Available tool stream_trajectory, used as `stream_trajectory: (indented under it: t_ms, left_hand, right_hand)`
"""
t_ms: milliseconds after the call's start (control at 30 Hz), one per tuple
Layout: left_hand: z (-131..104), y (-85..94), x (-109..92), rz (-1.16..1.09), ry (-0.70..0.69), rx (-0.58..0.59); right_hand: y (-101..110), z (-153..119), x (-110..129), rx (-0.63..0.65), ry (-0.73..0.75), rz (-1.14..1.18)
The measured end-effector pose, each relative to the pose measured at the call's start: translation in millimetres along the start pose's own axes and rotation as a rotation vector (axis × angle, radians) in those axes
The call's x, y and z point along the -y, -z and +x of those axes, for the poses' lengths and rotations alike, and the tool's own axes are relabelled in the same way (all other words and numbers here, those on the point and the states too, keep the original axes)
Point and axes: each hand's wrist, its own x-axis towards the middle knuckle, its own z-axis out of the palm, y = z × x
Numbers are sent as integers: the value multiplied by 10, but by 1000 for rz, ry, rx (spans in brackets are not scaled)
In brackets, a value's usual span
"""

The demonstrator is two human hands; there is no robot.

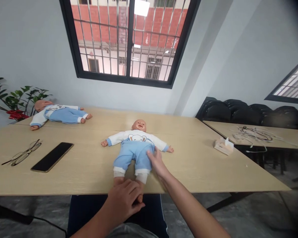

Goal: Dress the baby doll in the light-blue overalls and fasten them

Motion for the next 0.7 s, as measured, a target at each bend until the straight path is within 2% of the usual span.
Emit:
stream_trajectory:
  t_ms: [133,200,267,300,367,400,467,500,533,567,633,700]
  left_hand:
    - [206,-153,-255,14,28,106]
    - [281,-102,-316,-108,80,96]
    - [368,33,-225,-252,130,35]
    - [427,117,-103,-299,158,-8]
    - [587,280,298,-320,235,-109]
    - [686,344,558,-316,311,-152]
    - [899,420,1123,-344,469,-224]
    - [1000,431,1392,-391,530,-215]
    - [1090,426,1632,-463,551,-144]
    - [1163,410,1831,-502,540,-82]
    - [1254,362,2099,-560,506,43]
    - [1277,312,2219,-582,477,101]
  right_hand:
    - [16,-208,200,142,-48,-136]
    - [136,-187,253,206,-28,-183]
    - [310,-128,268,301,-13,-192]
    - [397,-93,277,359,-3,-205]
    - [519,-17,338,420,45,-280]
    - [535,30,402,402,92,-344]
    - [458,160,600,286,238,-486]
    - [368,250,725,221,334,-546]
    - [253,356,854,187,439,-593]
    - [123,478,977,208,550,-632]
    - [-138,745,1170,322,671,-735]
    - [-341,995,1263,478,672,-852]
